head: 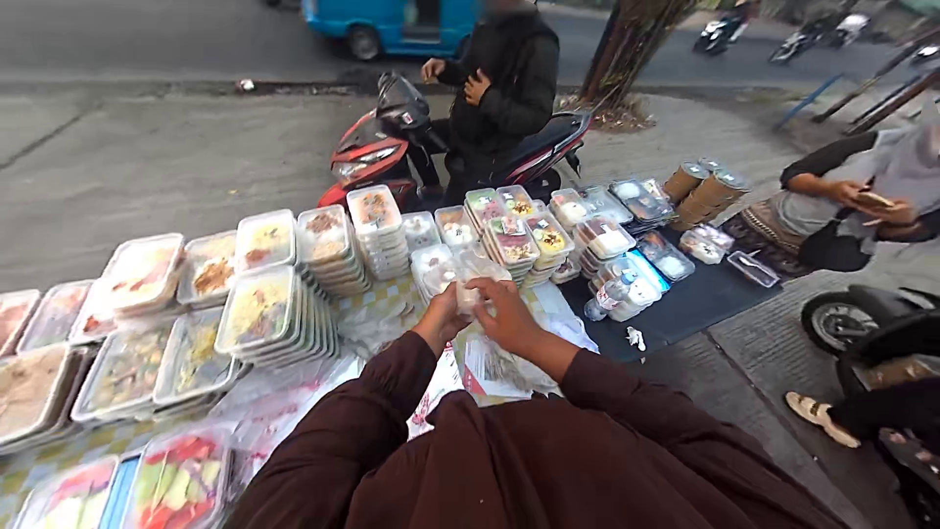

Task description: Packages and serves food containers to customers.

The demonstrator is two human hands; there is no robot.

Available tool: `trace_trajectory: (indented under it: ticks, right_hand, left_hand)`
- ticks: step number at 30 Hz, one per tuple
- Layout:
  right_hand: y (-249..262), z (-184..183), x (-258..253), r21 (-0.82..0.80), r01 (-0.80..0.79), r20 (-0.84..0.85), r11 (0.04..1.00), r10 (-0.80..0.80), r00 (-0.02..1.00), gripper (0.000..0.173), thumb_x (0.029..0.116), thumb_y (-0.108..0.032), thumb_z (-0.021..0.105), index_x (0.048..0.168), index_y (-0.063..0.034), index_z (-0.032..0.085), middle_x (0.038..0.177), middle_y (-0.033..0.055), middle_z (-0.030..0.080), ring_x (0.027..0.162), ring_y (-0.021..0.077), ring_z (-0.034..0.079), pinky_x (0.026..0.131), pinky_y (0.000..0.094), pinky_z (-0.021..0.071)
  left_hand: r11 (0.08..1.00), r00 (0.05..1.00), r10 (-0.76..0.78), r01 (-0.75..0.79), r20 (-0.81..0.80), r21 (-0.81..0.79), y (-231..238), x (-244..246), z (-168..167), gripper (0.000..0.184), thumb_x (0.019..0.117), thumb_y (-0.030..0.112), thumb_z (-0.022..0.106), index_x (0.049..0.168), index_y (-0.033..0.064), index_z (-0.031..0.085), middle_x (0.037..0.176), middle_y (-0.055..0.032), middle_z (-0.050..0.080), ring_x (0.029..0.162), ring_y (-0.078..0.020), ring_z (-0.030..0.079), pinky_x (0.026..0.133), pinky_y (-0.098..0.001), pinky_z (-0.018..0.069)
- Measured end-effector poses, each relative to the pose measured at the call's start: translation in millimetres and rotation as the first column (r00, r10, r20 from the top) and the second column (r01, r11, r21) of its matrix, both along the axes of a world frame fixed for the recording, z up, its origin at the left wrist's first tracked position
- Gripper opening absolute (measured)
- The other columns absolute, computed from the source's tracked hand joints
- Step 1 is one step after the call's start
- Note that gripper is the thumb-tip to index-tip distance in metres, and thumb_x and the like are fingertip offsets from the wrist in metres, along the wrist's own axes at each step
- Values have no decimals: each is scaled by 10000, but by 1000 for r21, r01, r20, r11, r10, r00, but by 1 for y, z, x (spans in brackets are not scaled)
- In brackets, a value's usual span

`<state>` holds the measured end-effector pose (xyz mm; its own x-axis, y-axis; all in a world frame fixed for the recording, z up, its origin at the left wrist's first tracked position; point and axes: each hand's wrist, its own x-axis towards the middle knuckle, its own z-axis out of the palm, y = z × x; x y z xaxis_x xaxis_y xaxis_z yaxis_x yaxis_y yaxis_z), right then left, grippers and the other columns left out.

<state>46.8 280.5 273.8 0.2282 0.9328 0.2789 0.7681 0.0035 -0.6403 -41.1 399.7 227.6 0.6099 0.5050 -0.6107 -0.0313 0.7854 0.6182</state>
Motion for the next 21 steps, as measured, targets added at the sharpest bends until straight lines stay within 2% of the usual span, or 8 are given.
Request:
trace_trajectory:
  ticks: [4,7,9,11,13,16,19,21]
  right_hand:
    - [12,38,56,-6,194,-552,981,-165,817,264,1014,-34,560,1274,4,533,921,101,638,821,166,647,795,366,560]
    - [24,59,104,84,315,-546,945,-221,808,266,1034,-35,509,1294,20,526,1077,144,635,923,193,637,841,402,552]
    - [37,77,141,157,361,-542,919,-225,809,272,1043,-71,487,1297,24,511,1079,142,628,916,193,647,832,403,569]
    - [53,102,172,151,394,-612,906,-228,757,271,1052,-84,476,1307,6,497,1054,121,620,859,176,657,799,389,586]
    - [70,125,199,82,439,-684,895,-270,678,240,1053,-69,486,1289,-31,507,996,92,610,772,155,637,727,350,578]
    - [96,142,244,-13,489,-660,872,-375,651,295,1032,-84,540,1326,-64,528,894,67,591,631,123,553,575,283,496]
    - [114,130,281,-65,504,-563,861,-449,694,342,1020,-102,561,1358,-67,527,883,78,572,579,117,491,530,273,444]
    - [127,117,303,-66,492,-484,868,-459,745,343,1019,-98,553,1360,-62,541,943,106,591,637,147,523,586,320,476]
  left_hand:
    - [969,978,-190,201,83,-147,27,43,4,564,1073,550,361,1344,76,504,1101,-157,684,839,-207,711,709,-301,593]
    - [949,945,-314,309,97,59,35,71,8,764,1050,672,229,1512,82,379,1350,-163,626,1056,-258,704,862,-384,587]
    - [900,945,-324,320,-36,298,42,94,-8,708,1085,601,233,1518,56,365,1331,-179,641,1019,-281,716,848,-432,598]
    - [742,920,-312,392,-238,543,51,122,-32,548,1117,437,353,1468,20,413,1302,-192,641,1048,-280,685,882,-453,563]
    - [391,838,-301,544,-456,742,59,154,-52,474,1076,347,486,1414,17,529,1341,-201,629,1214,-321,634,1036,-525,506]
    - [-57,778,-177,604,-603,795,63,215,-63,421,1005,325,577,1384,146,617,1474,-172,545,1369,-397,502,1081,-622,438]
    - [-178,669,-128,711,-733,680,62,256,-85,506,1003,297,585,1504,261,519,1674,-148,281,1520,-434,269,1153,-667,308]
    - [-183,597,-101,775,-796,605,62,270,-100,549,989,275,594,1529,280,490,1682,-164,249,1528,-446,237,1190,-679,222]
